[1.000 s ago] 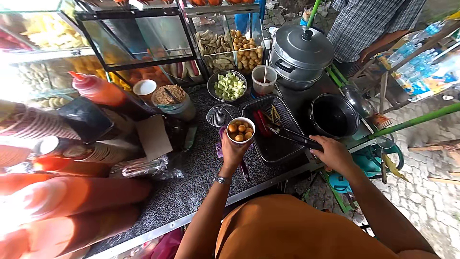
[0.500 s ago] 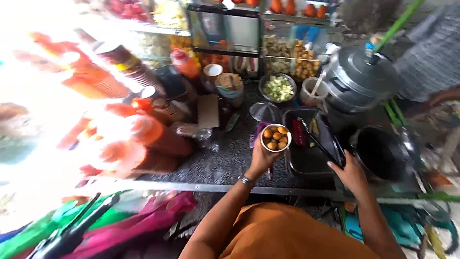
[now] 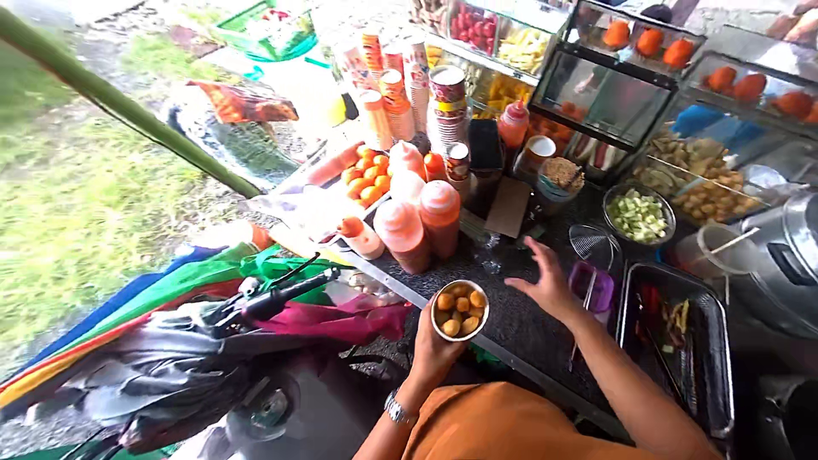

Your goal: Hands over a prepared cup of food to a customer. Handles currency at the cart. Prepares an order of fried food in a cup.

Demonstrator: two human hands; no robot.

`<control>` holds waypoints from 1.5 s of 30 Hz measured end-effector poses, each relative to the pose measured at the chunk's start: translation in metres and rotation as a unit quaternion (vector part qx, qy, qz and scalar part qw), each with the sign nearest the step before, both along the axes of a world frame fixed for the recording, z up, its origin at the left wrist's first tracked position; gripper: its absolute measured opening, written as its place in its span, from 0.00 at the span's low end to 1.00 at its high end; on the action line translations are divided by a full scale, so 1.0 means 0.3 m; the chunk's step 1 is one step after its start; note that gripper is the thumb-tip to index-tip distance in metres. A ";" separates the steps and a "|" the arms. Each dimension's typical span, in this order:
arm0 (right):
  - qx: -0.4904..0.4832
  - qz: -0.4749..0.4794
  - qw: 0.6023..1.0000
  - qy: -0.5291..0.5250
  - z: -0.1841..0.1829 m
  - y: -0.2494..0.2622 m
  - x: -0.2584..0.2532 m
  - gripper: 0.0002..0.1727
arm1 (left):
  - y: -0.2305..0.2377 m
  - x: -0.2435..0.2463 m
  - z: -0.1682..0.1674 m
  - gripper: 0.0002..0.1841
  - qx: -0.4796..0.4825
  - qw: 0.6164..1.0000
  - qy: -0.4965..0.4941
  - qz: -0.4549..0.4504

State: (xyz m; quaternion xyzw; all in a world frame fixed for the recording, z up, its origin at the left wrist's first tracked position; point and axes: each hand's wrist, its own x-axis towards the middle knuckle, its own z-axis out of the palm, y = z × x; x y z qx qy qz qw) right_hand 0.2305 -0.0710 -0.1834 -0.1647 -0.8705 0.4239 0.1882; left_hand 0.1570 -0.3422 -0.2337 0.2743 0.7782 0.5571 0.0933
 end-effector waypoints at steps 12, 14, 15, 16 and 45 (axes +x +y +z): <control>-0.188 0.009 0.965 0.182 -0.109 -0.205 -0.548 0.60 | -0.198 -0.099 -0.015 0.60 -0.001 0.999 0.012 0.030; -0.189 -0.033 0.962 0.193 -0.071 -0.195 -0.498 0.59 | -0.176 -0.125 -0.010 0.59 0.001 1.000 0.014 -0.009; -0.186 -0.050 0.960 0.203 -0.033 -0.185 -0.462 0.57 | -0.157 -0.142 -0.001 0.58 0.006 0.999 0.017 -0.027; -0.173 -0.059 0.960 0.211 0.017 -0.170 -0.415 0.56 | -0.132 -0.158 0.014 0.57 0.010 0.999 0.019 -0.044; 0.607 0.128 0.743 -0.252 0.669 0.015 0.007 0.49 | 0.374 -0.237 0.278 0.56 -0.074 0.973 0.095 -0.195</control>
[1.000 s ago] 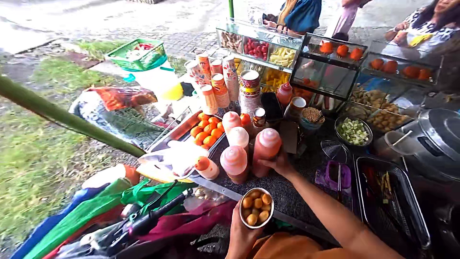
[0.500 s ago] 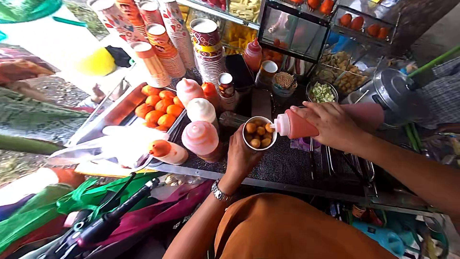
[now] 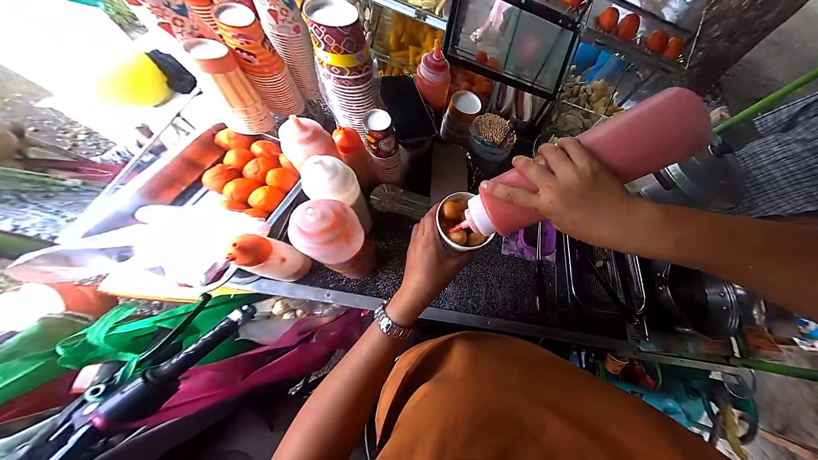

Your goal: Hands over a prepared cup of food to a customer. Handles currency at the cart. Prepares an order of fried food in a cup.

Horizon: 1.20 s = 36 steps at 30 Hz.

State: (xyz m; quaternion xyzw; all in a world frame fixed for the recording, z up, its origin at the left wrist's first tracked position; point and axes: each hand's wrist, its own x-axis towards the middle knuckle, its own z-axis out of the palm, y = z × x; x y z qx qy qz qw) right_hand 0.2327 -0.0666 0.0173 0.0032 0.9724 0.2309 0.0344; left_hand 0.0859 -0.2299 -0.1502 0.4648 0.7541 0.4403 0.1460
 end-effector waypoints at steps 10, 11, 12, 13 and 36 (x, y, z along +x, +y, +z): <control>0.068 0.027 0.996 -0.058 0.068 0.059 0.006 0.46 | -0.014 0.002 -0.009 0.55 0.020 1.000 -0.013 0.001; 0.070 0.029 0.996 -0.050 0.077 0.059 -0.006 0.46 | -0.013 0.006 -0.010 0.54 0.020 1.000 -0.011 -0.003; 0.071 0.035 0.996 -0.040 0.084 0.054 -0.018 0.46 | -0.013 0.009 -0.012 0.54 0.023 1.000 -0.007 -0.008; 0.069 0.042 0.996 -0.033 0.092 0.046 -0.030 0.46 | -0.012 0.013 -0.012 0.55 0.027 1.000 -0.007 -0.011; 0.133 0.064 0.987 -0.061 0.168 -0.016 -0.082 0.43 | -0.039 -0.002 -0.007 0.55 0.060 0.997 -0.028 -0.031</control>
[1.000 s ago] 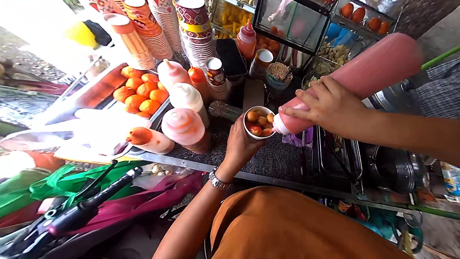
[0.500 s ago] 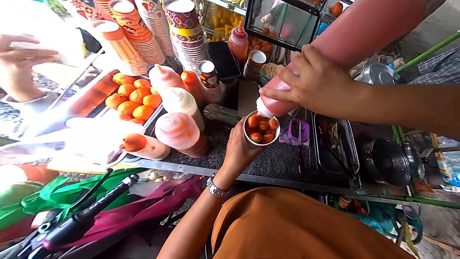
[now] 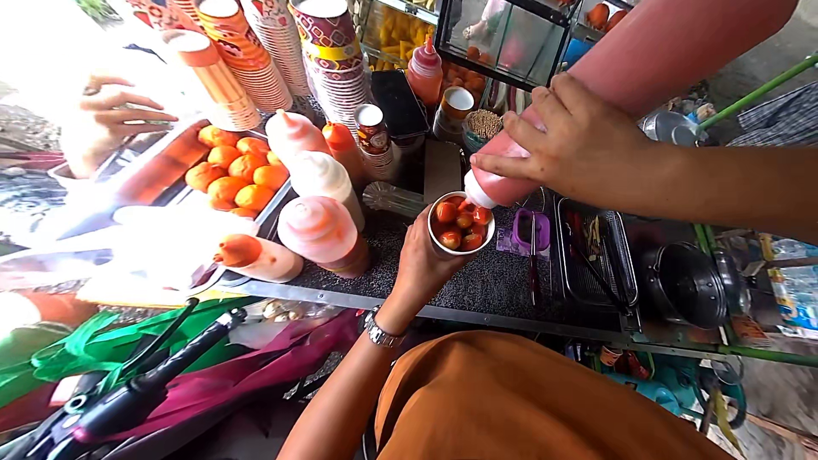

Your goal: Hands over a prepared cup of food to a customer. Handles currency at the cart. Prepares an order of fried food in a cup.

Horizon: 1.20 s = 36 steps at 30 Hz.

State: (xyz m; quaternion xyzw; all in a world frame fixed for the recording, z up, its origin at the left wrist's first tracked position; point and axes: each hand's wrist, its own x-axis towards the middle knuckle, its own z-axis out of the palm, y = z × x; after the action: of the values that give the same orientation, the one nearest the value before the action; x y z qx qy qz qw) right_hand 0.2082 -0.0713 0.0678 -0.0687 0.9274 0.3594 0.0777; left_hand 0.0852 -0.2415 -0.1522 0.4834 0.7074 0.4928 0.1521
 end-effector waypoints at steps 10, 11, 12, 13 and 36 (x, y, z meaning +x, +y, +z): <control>-0.024 0.006 1.000 -0.001 -0.005 -0.025 0.030 0.43 | -0.001 0.003 0.003 0.55 -0.009 1.000 -0.016 -0.004; -0.021 0.012 1.000 0.009 -0.009 -0.028 0.023 0.43 | 0.002 0.006 0.002 0.55 -0.011 1.000 -0.016 -0.006; -0.016 0.021 1.000 0.013 -0.013 -0.034 0.021 0.41 | 0.004 0.006 0.000 0.56 -0.014 1.000 -0.017 -0.006; -0.014 0.033 0.999 0.009 -0.018 -0.040 0.024 0.41 | 0.005 0.005 -0.001 0.56 -0.015 1.000 -0.018 -0.005; -0.827 -0.065 0.481 0.284 -0.781 -0.146 -0.414 0.58 | -0.402 0.045 -0.233 0.56 -0.101 0.992 -0.075 -0.025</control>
State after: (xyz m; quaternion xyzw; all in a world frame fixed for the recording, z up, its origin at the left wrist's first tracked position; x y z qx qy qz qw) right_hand 0.0840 -0.1150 -0.1664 0.0646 0.7701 -0.5792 -0.2596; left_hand 0.0987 -0.3621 -0.2222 0.4449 0.7279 0.4494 0.2650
